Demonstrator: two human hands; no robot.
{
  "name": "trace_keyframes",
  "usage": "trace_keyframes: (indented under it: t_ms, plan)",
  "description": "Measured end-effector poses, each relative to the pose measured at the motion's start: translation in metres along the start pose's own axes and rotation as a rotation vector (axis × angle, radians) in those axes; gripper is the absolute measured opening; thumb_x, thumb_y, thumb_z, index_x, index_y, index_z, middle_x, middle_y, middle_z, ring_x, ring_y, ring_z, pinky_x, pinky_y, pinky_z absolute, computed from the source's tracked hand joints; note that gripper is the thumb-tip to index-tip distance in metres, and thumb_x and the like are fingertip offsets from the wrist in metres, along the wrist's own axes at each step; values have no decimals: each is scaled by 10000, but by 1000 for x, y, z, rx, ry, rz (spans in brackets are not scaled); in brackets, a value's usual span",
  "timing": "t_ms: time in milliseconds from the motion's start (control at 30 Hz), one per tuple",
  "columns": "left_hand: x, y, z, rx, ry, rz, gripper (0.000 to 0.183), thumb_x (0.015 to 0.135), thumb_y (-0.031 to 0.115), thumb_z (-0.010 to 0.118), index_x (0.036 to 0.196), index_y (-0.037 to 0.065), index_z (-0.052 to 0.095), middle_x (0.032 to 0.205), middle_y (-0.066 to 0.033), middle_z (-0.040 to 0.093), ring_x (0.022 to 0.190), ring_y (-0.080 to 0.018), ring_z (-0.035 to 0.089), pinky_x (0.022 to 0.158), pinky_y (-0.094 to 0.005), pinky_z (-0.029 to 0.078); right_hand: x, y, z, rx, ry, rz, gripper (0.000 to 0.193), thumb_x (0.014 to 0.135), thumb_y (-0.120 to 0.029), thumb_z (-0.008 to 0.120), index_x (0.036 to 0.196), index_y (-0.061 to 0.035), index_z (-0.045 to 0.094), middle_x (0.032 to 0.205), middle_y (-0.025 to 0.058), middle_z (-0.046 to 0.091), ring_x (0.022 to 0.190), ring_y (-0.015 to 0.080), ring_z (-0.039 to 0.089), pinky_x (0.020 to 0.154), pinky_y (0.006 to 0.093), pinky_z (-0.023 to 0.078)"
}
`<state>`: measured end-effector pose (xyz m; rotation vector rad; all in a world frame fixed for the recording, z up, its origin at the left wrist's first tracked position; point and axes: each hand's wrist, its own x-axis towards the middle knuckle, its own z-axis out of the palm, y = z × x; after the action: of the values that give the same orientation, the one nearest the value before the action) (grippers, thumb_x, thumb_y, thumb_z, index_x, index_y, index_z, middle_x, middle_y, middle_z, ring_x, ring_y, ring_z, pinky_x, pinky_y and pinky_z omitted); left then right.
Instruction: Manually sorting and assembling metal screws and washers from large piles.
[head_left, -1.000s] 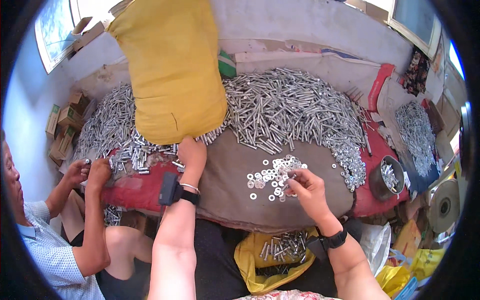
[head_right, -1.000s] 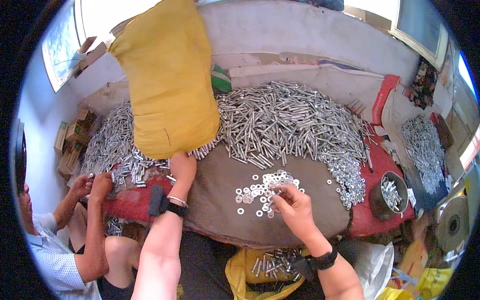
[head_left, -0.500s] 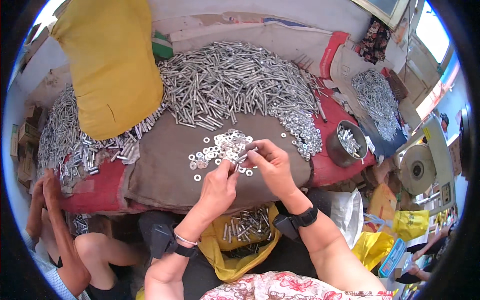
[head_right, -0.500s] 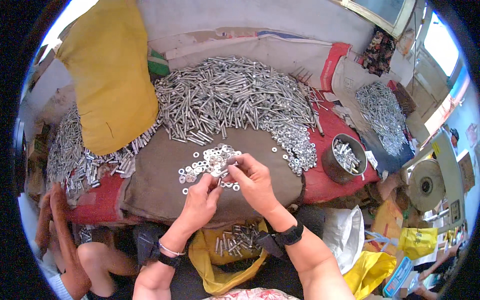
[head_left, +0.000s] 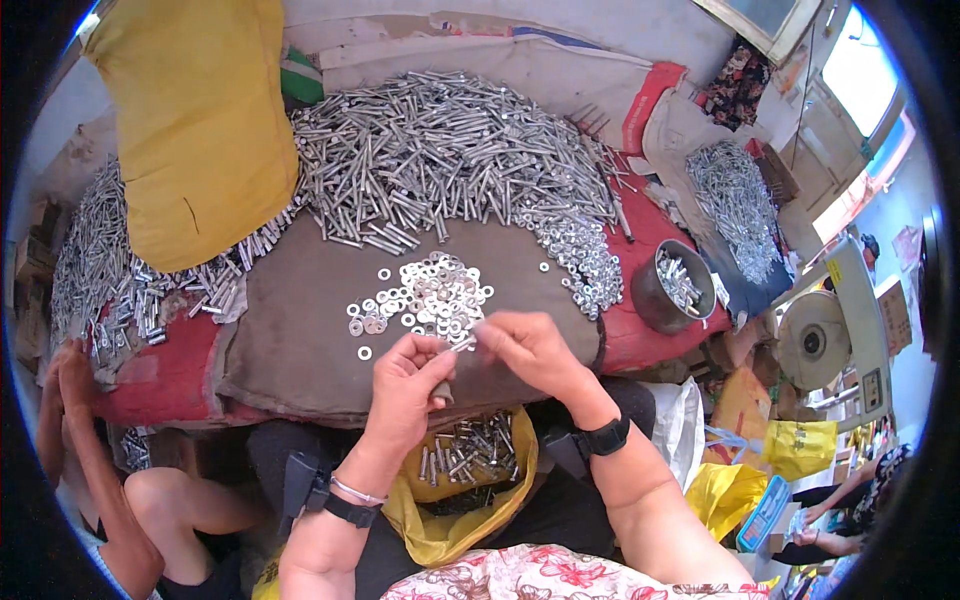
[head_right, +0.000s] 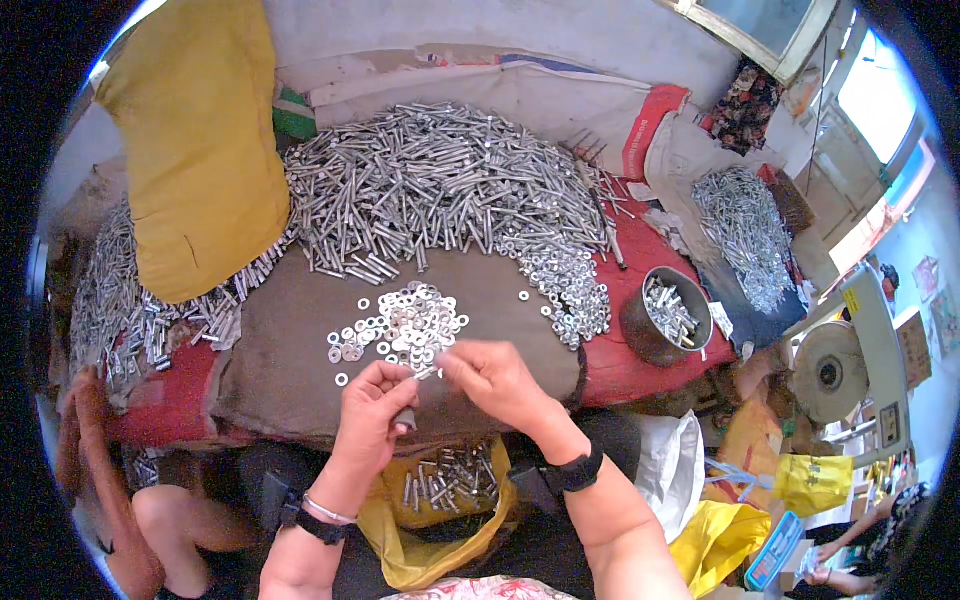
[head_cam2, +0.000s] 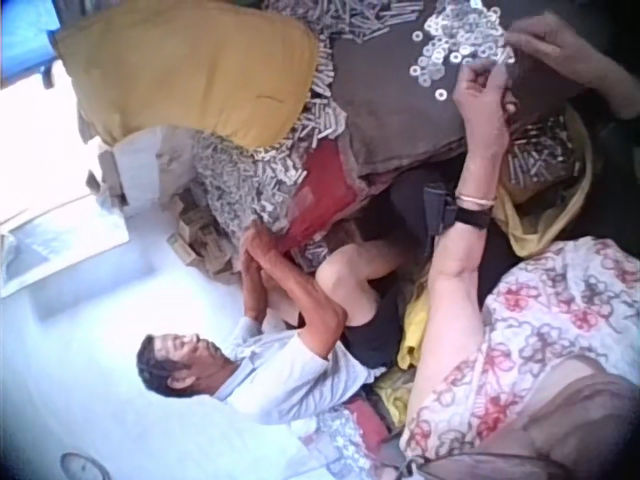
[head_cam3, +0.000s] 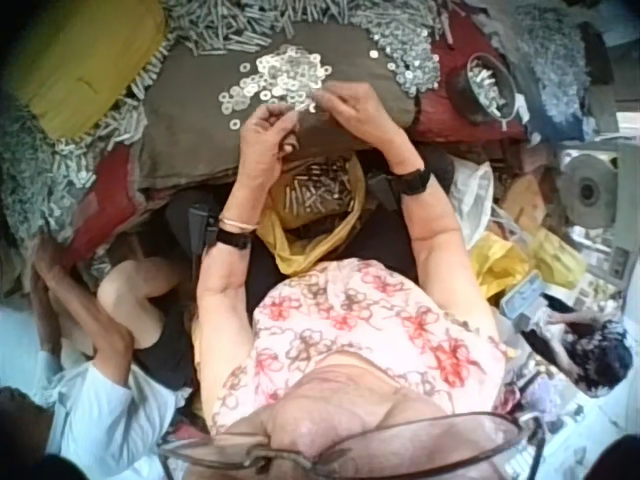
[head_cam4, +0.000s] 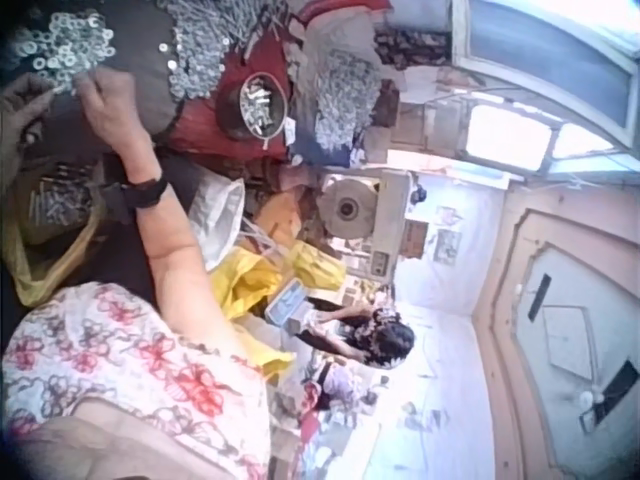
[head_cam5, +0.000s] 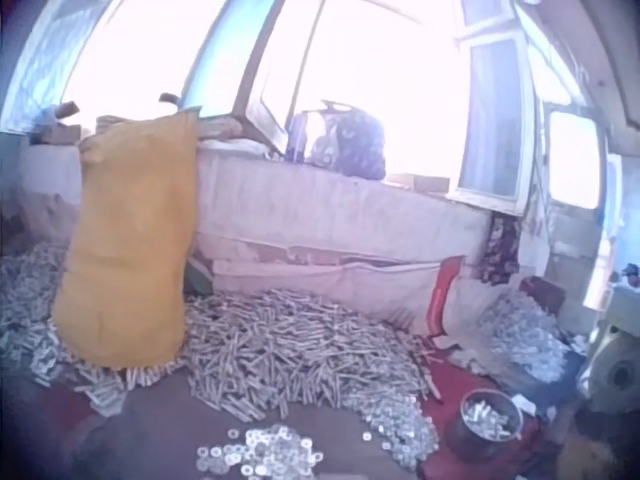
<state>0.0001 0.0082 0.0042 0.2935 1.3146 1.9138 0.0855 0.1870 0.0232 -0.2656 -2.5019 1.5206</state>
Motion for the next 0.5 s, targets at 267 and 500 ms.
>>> trace_keyframes:
  t_ms: [267,500]
  plan:
    - [-2,4,-2,-258,-7,-39,107,874,104,679,893,84,576,690,-15,593,463,-29,509,366,-136,352,38,27,-3,-953,289,-291,100,771,-52,644,871,-59,641,887,94,595,855,291,596,706,421,475]
    - [-8,9,3,-347,-150,-97,118,938,158,606,905,93,514,832,-161,678,415,-86,533,341,-169,402,26,14,8,-467,486,-376,57,798,-23,641,854,-26,628,794,120,632,722,305,630,640,393,498]
